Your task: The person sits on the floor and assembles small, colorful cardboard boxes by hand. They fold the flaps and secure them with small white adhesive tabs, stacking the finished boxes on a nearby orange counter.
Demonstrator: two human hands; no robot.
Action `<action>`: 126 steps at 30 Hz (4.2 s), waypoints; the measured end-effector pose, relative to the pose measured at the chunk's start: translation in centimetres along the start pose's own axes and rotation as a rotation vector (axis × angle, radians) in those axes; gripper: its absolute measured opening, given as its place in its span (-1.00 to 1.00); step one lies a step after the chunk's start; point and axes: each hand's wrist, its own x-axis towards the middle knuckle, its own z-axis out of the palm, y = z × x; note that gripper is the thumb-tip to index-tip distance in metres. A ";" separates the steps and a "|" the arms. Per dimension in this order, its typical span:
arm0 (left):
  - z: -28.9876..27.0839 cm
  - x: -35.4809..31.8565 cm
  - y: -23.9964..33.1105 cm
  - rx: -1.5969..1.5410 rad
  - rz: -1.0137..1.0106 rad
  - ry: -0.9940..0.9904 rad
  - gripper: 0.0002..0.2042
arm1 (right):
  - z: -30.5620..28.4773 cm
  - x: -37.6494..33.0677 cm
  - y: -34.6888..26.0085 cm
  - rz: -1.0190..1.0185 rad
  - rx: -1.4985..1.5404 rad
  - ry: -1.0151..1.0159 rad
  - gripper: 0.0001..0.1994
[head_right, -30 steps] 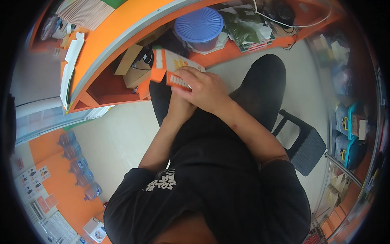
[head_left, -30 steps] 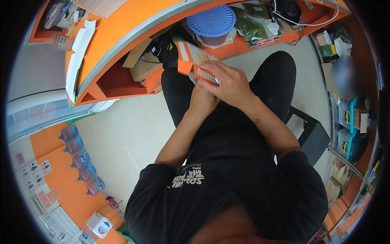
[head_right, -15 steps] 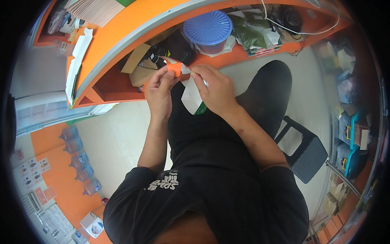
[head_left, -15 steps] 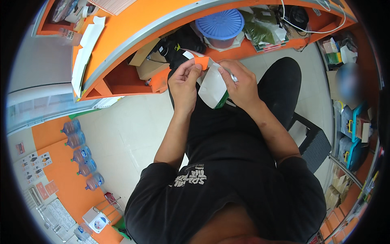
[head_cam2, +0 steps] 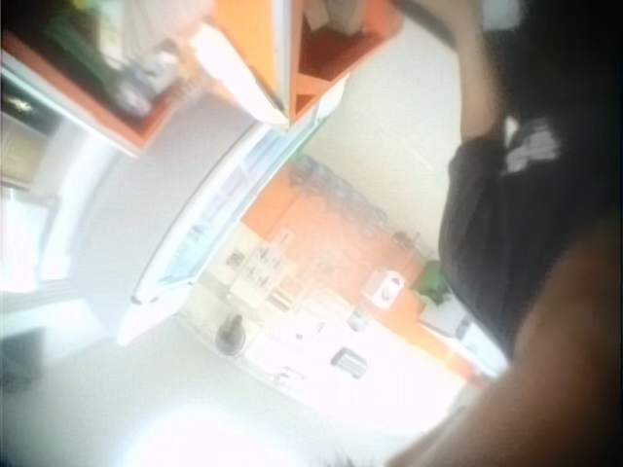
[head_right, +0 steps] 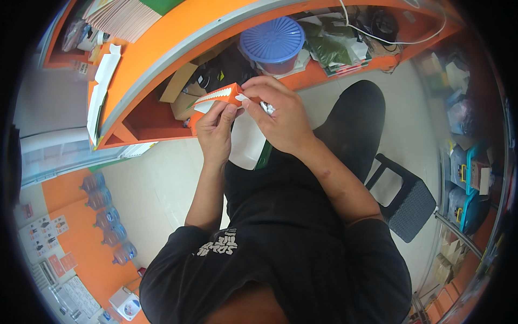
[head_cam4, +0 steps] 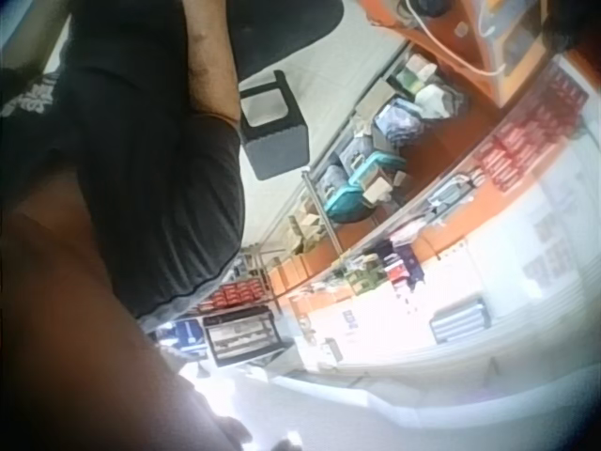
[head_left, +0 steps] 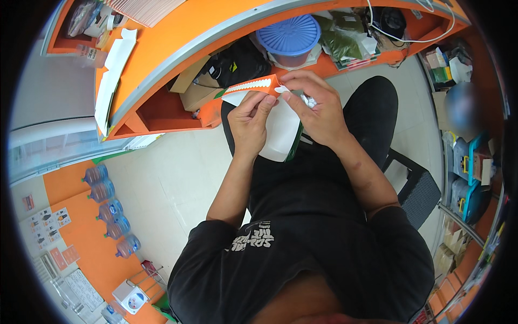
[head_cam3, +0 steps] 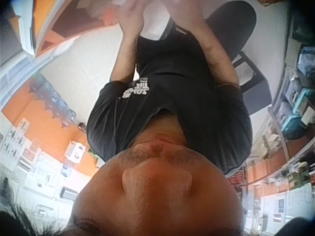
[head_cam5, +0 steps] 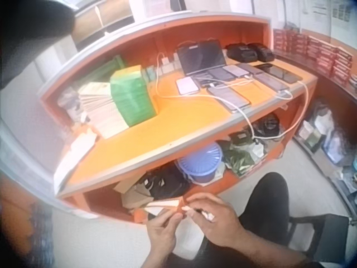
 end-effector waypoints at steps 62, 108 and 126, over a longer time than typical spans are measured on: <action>-0.8 1.4 4.8 0.451 0.261 -0.619 -0.82 | -1.6 0.9 3.0 0.423 0.085 -0.315 -0.78; -2.6 1.0 4.9 0.324 -0.067 -0.234 -0.83 | 1.8 -1.4 0.7 -0.204 -0.187 0.049 -0.92; 0.3 -2.3 -1.7 0.333 0.109 -0.007 -0.60 | 0.1 -0.9 1.8 0.726 0.382 -0.291 -0.76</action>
